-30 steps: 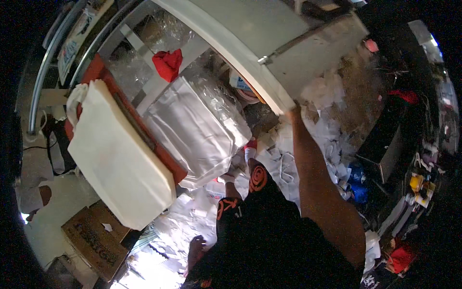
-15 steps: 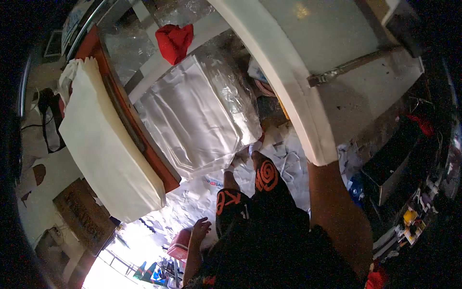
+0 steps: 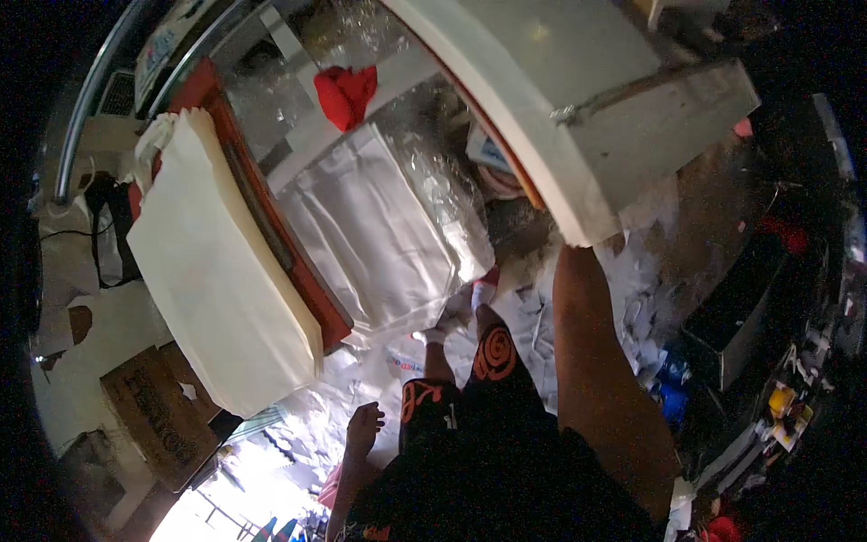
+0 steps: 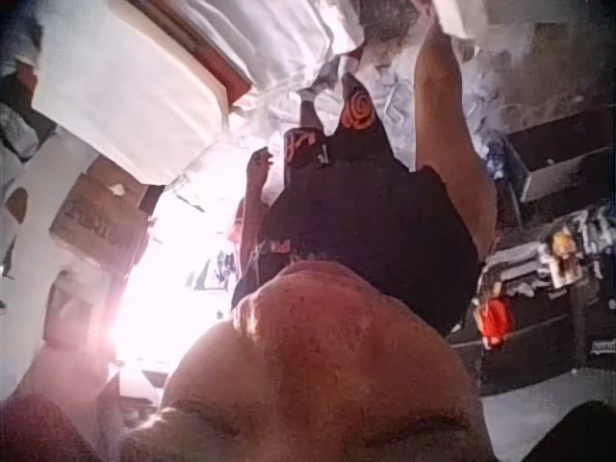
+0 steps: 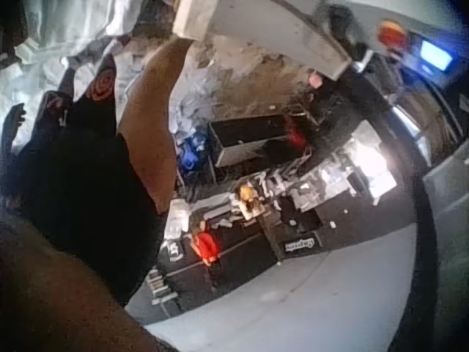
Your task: The person heat presses designs onto tote bags by placing each bag on the heat press machine, aligning a transfer film on it, operating the press, and peeling off the plastic backing.
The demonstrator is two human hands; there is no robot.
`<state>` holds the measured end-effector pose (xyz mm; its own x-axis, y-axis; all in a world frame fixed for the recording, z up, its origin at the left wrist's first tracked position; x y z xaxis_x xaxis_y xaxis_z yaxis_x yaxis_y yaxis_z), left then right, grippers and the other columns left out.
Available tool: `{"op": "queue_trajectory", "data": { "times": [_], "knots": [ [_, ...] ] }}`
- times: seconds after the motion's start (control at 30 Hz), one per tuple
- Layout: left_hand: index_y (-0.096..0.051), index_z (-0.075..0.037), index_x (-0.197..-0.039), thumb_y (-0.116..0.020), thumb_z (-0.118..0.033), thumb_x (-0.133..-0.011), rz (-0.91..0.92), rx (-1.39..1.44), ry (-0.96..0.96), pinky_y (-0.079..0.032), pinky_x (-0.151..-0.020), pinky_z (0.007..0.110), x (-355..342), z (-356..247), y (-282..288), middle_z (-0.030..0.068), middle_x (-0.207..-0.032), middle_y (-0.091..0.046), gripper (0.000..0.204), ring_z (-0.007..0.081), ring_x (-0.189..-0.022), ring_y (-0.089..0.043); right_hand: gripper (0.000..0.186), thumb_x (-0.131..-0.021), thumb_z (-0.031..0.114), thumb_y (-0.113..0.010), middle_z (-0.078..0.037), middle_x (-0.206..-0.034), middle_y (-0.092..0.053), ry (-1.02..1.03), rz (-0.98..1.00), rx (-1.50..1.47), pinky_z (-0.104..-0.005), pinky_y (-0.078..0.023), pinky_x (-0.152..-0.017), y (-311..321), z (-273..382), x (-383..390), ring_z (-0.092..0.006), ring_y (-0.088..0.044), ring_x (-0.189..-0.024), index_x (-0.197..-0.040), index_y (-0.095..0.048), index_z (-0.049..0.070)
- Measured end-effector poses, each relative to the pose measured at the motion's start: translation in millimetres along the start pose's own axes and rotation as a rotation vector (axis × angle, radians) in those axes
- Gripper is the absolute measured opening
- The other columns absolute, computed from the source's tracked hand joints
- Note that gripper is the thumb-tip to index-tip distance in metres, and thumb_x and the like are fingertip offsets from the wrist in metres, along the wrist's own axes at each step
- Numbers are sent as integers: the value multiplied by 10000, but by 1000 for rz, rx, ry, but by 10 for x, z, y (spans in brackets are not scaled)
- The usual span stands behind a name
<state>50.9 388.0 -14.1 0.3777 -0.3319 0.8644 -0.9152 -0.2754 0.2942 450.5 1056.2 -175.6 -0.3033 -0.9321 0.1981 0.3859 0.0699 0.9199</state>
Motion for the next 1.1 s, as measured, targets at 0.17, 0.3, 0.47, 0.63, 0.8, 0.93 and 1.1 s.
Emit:
{"op": "queue_trajectory", "data": {
  "times": [0.17, 0.3, 0.47, 0.63, 0.8, 0.93, 1.1],
  "knots": [
    [-666, -28, -1085, -575, -230, -957, -62, -185, 138, -554, -723, 334, 264, 768, 285, 105, -900, -715, 256, 199, -818, -696, 225, -872, 296, -616, -131, -743, -651, 66, -86, -26, -409, -526, -670, -168, -34, -79, -280, -615, -639, -809, -635, 80],
    [-691, -18, -990, -644, -228, -899, 138, -361, -328, -559, -796, 383, -228, 349, -366, 153, -938, -712, 234, 299, -886, -705, 220, -870, 289, -617, -131, -742, -647, 633, -757, 193, -410, -525, -669, 1423, -748, -359, -279, -610, -632, -808, -630, 79],
    [-597, -14, -1219, -746, -238, -826, -26, -153, -559, -502, -953, 394, 361, -1139, 27, 187, -1209, -631, 475, 327, -1131, -616, 187, -802, 74, -597, -173, -814, -610, 804, 257, -223, -430, -506, -697, 980, 986, 2737, -347, -621, -758, -982, -625, 33],
    [-552, -26, -1292, -780, -276, -785, 24, -154, -988, -478, -972, 436, 1346, -2872, 85, 234, -1232, -610, 610, 387, -1146, -589, 108, -796, 55, -596, -108, -841, -620, 1080, 919, -372, -320, -491, -659, 2479, 2280, 4656, -198, -621, -735, -890, -636, 21],
    [-656, -1, -1055, -720, -264, -876, 91, -292, -963, -524, -879, 393, 1496, -2863, 1060, 152, -996, -705, 324, 266, -974, -675, 132, -941, 140, -579, -68, -765, -601, 818, 860, -593, -287, -463, -624, 2941, 3026, 4504, -119, -580, -681, -947, -581, 9],
    [-620, -16, -1148, -684, -91, -881, -257, 228, -757, -506, -628, 280, 1290, -2620, 2434, 72, -822, -689, 285, 120, -692, -669, 251, -931, 253, -597, -86, -732, -617, 884, 771, -553, -294, -479, -635, 2603, 3799, 4565, -132, -594, -674, -926, -601, 3],
    [-630, 16, -1148, -643, -121, -886, -704, 358, -880, -526, -713, 288, 1312, -2526, 3397, 101, -863, -703, 296, 150, -782, -677, 263, -866, 227, -629, -143, -859, -693, 830, 581, -677, -347, -507, -727, 1714, 4760, 4424, -225, -660, -782, -977, -669, -8]
  ]
}}
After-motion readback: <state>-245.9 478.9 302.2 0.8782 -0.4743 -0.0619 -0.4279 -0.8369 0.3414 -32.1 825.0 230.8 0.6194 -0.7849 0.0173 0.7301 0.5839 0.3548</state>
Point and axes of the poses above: each hand's wrist, its own x-axis away from the middle knuckle, its own y-axis out of the back of the hand, z = x × y, the point moved 8 cm from there along -x, towards the middle knuckle
